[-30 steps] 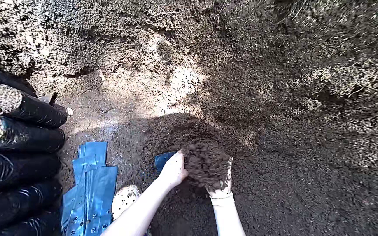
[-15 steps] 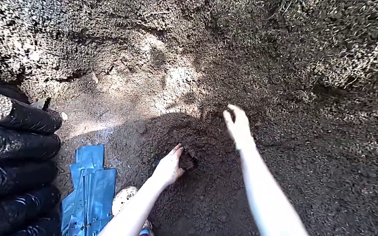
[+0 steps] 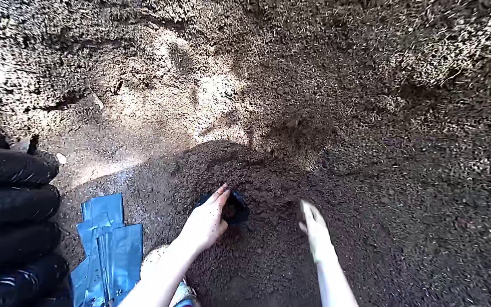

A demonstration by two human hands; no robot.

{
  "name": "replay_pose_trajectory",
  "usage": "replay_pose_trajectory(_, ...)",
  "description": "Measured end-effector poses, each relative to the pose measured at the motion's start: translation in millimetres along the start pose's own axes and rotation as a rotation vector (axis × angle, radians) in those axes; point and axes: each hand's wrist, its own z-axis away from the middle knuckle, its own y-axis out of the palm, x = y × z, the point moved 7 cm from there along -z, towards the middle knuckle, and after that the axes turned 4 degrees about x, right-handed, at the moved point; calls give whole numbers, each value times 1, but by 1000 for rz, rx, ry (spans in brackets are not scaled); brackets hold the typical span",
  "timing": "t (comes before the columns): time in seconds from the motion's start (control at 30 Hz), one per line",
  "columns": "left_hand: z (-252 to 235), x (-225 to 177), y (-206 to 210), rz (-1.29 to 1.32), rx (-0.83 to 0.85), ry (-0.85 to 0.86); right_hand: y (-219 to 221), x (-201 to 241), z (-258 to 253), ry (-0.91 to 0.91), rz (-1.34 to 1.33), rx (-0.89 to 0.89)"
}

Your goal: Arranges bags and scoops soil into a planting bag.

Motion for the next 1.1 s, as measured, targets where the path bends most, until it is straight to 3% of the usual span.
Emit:
replay_pose_trajectory(0.1,-2,5,1,-95,18,-73,38,-86,59,364,-458,-74)
replay_pose_trajectory(0.17,-1,3,2,-205,-35,-90,81,-104,62,426,-791,-56)
replay_pose_trajectory(0.27,4,-2,3,-311,-103,-85,127,-83,26,395,-1136,-75)
replay_pose_trajectory(0.37,12,-5,2,-275,-31,-125,145,-39,-14,286,-1401,-76)
replay_pose_trajectory(0.5,11,9,3,-63,49,-136,142,26,-73,129,-1492,-71)
replay_pose_trajectory(0.63,-2,13,3,177,25,3,139,22,-91,100,-1418,-52)
replay_pose_trajectory(0.73,-9,9,-6,242,-5,56,129,12,-71,84,-1241,-76)
replay_pose_trajectory(0.97,-19,1,-15,227,7,52,124,76,4,-36,-1400,409)
replay_pose_trajectory(1.1,-11,-1,-21,219,10,-40,128,105,47,-54,-1245,495)
